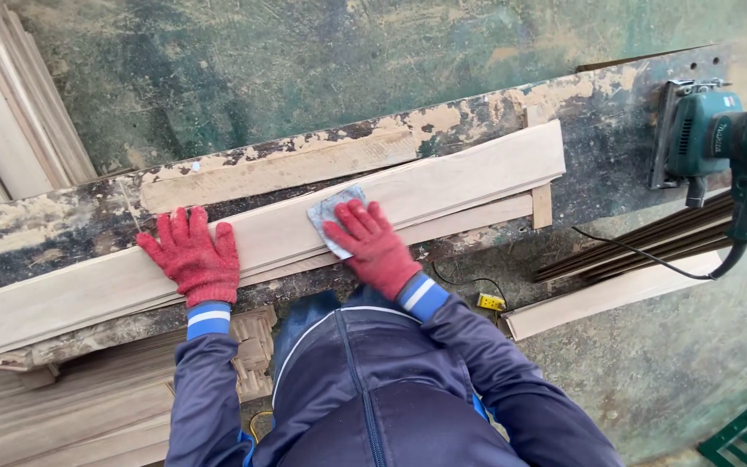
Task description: Sanding a long wooden board using an electric orbital sander and then finishing the surface by hand with sandpaper.
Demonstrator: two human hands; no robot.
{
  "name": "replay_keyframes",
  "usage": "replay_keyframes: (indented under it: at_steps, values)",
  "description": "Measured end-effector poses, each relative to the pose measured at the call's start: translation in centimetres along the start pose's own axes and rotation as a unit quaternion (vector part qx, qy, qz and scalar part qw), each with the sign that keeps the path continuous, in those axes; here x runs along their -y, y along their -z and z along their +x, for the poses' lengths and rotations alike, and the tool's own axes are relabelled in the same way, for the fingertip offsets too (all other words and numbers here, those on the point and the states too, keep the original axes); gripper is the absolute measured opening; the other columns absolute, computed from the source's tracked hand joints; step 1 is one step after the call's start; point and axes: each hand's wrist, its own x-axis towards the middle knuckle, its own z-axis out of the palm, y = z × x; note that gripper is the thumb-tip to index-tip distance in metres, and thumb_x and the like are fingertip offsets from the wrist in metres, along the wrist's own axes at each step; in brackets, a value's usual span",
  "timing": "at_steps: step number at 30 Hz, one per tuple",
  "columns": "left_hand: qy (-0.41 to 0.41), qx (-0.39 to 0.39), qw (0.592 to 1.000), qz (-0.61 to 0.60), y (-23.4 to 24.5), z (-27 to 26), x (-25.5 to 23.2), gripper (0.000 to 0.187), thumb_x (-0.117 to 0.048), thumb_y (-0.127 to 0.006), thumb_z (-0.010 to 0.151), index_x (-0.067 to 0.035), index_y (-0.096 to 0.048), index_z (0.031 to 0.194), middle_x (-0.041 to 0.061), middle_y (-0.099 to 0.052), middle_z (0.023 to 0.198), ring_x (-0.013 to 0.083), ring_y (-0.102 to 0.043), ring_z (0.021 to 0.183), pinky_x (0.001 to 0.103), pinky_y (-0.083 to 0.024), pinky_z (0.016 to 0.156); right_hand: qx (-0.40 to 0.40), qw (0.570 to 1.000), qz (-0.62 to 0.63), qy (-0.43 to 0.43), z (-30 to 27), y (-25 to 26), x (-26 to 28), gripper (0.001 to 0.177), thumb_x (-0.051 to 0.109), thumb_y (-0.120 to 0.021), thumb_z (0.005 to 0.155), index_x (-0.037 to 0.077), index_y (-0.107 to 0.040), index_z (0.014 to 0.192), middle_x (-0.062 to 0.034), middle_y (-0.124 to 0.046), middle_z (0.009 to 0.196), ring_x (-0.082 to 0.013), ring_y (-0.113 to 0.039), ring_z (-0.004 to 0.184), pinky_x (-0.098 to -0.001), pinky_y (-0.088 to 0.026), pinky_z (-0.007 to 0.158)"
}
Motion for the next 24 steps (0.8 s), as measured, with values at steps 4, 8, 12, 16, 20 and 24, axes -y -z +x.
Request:
replay_keyframes:
  at_steps: [4, 8, 12, 16, 20, 24]
  values:
    - [-0.033, -0.078, 0.996, -0.029, -0.8, 0.1, 0.4, 0.057, -0.051, -0.061, 0.105, -0.012, -0.066, 0.145, 0.021, -0.061, 0.15, 0.0402, -0.041, 0.151, 0.065, -0.011, 0.125, 0.005, 0.98, -0.198, -0.023, -1.1, 3.5, -12.8, 0.053, 0.027, -0.056, 0.097, 0.023, -0.056, 0.151, -0.0232, -0.05, 0.154, -0.0448, -0.04, 0.145, -0.0654, -0.034, 0.112]
    - [-0.035, -0.129, 0.991, -0.032, -0.3, 0.5, -0.4, 0.056, -0.048, -0.066, 0.098, -0.011, -0.069, 0.14, 0.023, -0.064, 0.144, 0.0433, -0.047, 0.145, 0.067, -0.016, 0.122, 0.099, 0.922, -0.296, -0.231, -5.6, 10.2, -23.3, 0.046, 0.039, -0.056, 0.108, 0.018, -0.063, 0.149, -0.0204, -0.054, 0.153, -0.0408, -0.047, 0.14, -0.0694, -0.032, 0.111]
    - [0.04, -0.161, 0.986, 0.024, 0.1, 0.1, -1.7, 0.066, -0.052, -0.072, 0.088, -0.01, -0.07, 0.139, 0.029, -0.06, 0.144, 0.0488, -0.042, 0.145, 0.073, -0.015, 0.119, 0.008, 0.961, -0.089, -0.262, -4.6, 8.3, -19.1, 0.056, 0.038, -0.051, 0.108, 0.008, -0.054, 0.155, -0.0247, -0.043, 0.162, -0.0424, -0.031, 0.151, -0.0596, -0.012, 0.123]
    - [0.224, -0.092, 0.97, 0.014, 1.5, -0.5, -3.5, 0.082, -0.066, -0.062, 0.091, -0.011, -0.053, 0.152, 0.03, -0.051, 0.151, 0.0476, -0.037, 0.148, 0.071, -0.012, 0.121, 0.033, 0.999, 0.016, 0.034, 2.0, 4.9, -2.9, 0.057, 0.028, -0.07, 0.086, 0.009, -0.065, 0.139, -0.0192, -0.054, 0.154, -0.0423, -0.047, 0.144, -0.0579, -0.027, 0.123]
    - [0.296, -0.023, 0.955, 0.0, 2.6, -1.8, -3.6, 0.083, -0.069, -0.052, 0.095, -0.013, -0.048, 0.155, 0.026, -0.046, 0.157, 0.0426, -0.033, 0.152, 0.068, -0.009, 0.125, 0.08, 0.97, 0.041, 0.228, 7.2, 2.2, 4.3, 0.058, 0.047, -0.065, 0.089, 0.015, -0.061, 0.138, -0.0109, -0.057, 0.149, -0.0335, -0.05, 0.142, -0.0564, -0.032, 0.123]
    - [0.217, -0.008, 0.975, -0.049, 2.5, -4.6, -1.5, 0.076, -0.067, -0.046, 0.099, -0.015, -0.048, 0.155, 0.02, -0.045, 0.16, 0.0374, -0.031, 0.155, 0.065, -0.007, 0.127, 0.069, 0.951, 0.039, 0.298, 7.5, 5.2, 0.3, 0.062, 0.045, -0.068, 0.085, 0.015, -0.062, 0.139, -0.0121, -0.06, 0.146, -0.0352, -0.054, 0.138, -0.0548, -0.039, 0.119]
